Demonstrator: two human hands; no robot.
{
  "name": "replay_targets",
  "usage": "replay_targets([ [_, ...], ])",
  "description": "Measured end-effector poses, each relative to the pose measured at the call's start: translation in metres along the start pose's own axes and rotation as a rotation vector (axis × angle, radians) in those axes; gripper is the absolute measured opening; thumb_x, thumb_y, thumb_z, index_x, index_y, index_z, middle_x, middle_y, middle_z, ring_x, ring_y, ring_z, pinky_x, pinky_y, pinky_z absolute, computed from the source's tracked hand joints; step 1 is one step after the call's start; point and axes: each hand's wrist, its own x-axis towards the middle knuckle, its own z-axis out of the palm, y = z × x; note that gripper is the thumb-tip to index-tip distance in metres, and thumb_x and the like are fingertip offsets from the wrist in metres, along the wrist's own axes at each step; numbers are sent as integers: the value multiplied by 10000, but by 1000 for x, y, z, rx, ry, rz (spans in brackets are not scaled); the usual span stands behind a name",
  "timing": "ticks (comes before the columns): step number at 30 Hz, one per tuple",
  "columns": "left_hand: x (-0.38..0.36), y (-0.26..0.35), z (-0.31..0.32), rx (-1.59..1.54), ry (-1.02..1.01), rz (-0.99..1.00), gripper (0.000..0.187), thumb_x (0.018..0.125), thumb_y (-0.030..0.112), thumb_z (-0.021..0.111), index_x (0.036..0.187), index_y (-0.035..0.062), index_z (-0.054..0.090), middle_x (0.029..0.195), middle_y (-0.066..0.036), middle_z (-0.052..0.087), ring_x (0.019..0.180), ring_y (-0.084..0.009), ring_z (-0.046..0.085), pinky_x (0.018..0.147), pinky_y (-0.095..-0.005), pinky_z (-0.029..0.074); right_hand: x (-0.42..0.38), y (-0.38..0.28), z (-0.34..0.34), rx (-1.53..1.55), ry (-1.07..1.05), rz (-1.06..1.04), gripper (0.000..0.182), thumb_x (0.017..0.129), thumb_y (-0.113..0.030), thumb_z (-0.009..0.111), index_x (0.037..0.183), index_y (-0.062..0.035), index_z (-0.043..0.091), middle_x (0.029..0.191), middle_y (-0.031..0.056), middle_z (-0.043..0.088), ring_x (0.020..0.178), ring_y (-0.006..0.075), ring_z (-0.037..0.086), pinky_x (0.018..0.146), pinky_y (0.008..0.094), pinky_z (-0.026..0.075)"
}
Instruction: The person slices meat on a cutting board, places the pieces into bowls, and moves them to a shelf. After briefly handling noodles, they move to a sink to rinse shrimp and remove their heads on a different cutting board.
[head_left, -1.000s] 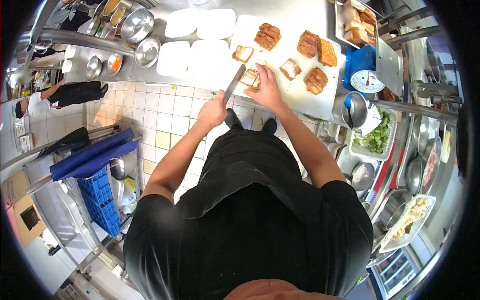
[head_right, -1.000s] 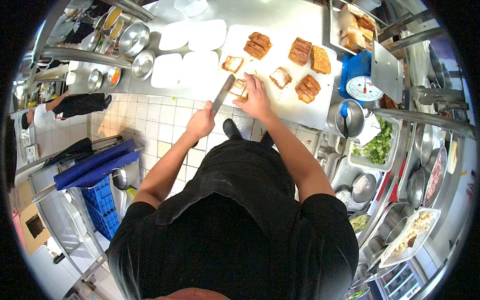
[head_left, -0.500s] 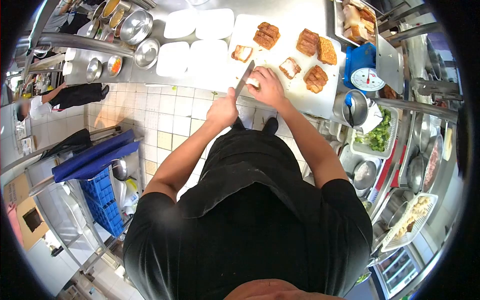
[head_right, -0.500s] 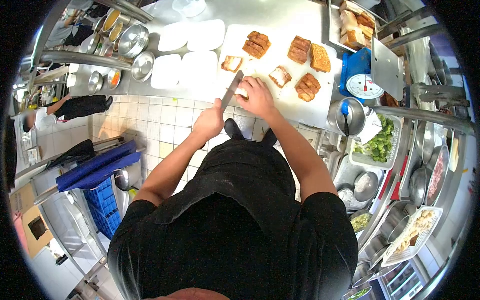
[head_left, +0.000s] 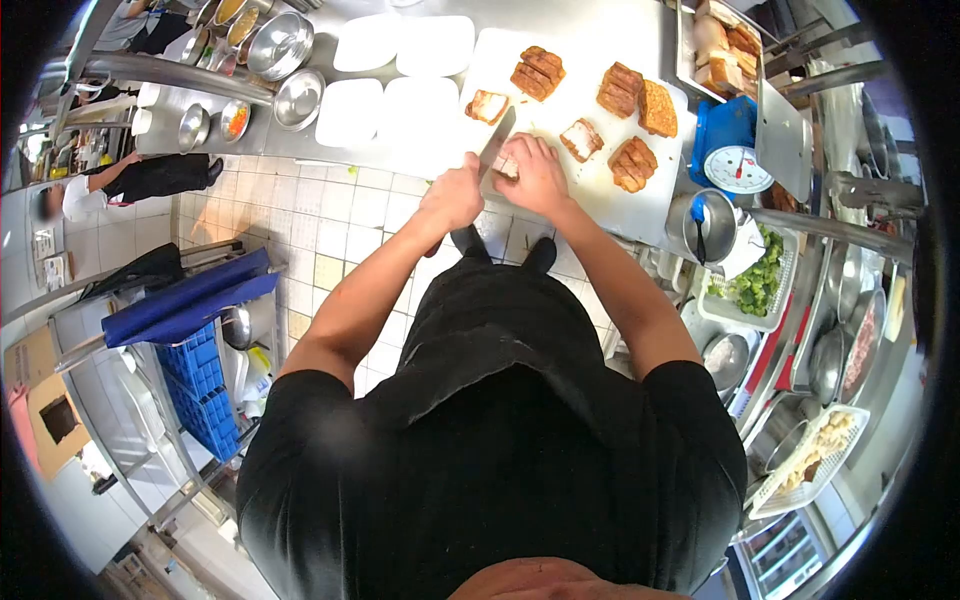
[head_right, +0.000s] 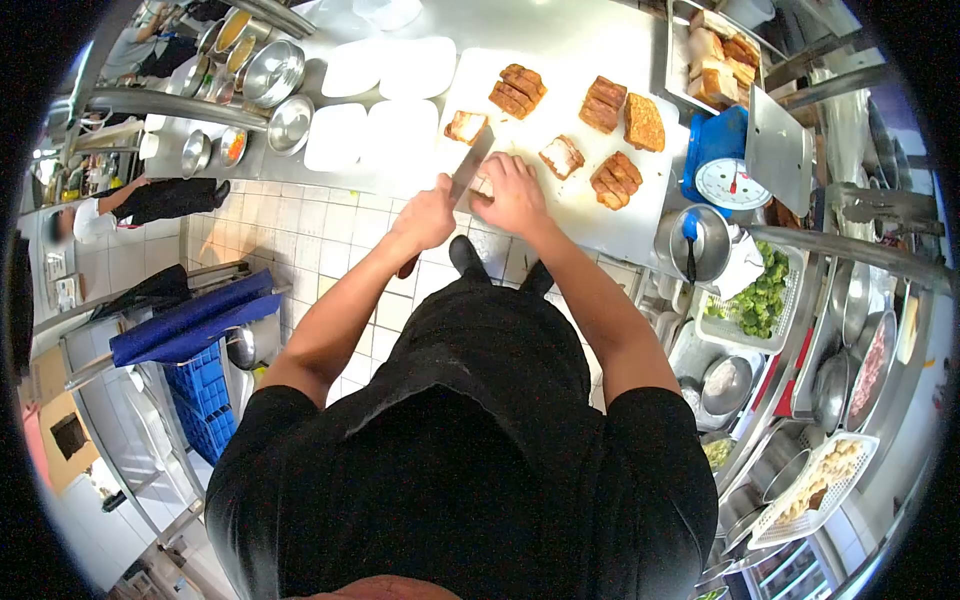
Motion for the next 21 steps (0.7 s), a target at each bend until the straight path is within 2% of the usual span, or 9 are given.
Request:
replay_targets([
  [2,-15,-5,-9,-91,102,-32,251,981,149,484,1158,-4,392,877,-357,661,884,-539,655,796,-622,499,-1,-9,-1,4,111,-37,464,764,-342,766,1156,-120,652,1347,104,561,1253,323,506,1017,483,417],
  [5,-25,-15,-14,-214,203,-53,261,1008,187,491,1151,-2,381,840,-358,655,857,-553,642,779,-622,484,13,-17,-1,-146,-113,-204,535,769,-382,769,1209,-110,633,1432,121,496,1335,344,429,1072,499,357],
  [9,-27,-25,-18,-338,258,-55,251,1023,192,473,1156,-1,385,815,-350,656,844,-555,643,777,-610,480,19,-15,-6,-123,-159,-197,446,792,-342,740,1150,-99,634,1317,108,550,1270,312,463,1044,485,361],
  [15,-37,-40,-12,-314,290,-2,240,1024,201,486,1164,26,398,762,-317,654,779,-551,640,741,-632,481,29,-17,-22,162,165,19,224,819,-95,661,1041,-82,638,1082,126,620,1072,339,562,927,456,444],
  [16,-38,-43,-8,-254,294,14,243,1022,202,489,1166,28,400,753,-317,651,769,-548,640,733,-638,481,35,-24,-25,283,339,56,202,816,-19,636,1011,-72,636,1001,142,624,991,354,590,878,441,478],
  [18,-36,-50,7,-149,318,51,244,1024,225,505,1140,36,402,753,-321,645,764,-542,635,689,-632,485,54,-32,-42,274,402,-11,202,816,-12,637,1009,-71,632,1005,139,628,980,356,597,876,440,483],
  [19,-35,-42,9,-84,234,-13,235,1012,208,479,1157,35,414,767,-311,656,768,-538,644,698,-638,485,64,-39,-51,272,426,-43,202,817,-8,637,1008,-71,630,1007,138,630,974,357,600,874,440,486],
  [20,-29,-41,19,-47,202,-27,227,996,186,473,1161,40,421,803,-306,669,784,-529,654,714,-632,495,76,-46,-58,195,348,-125,184,801,-26,658,972,-91,671,997,105,659,987,339,618,867,429,511],
  [21,-23,-41,31,-11,170,-39,224,980,164,467,1165,44,428,839,-301,682,800,-520,664,730,-627,505,85,-46,-56,155,106,-109,181,793,-41,672,961,-104,691,992,94,676,990,328,630,862,424,519],
])
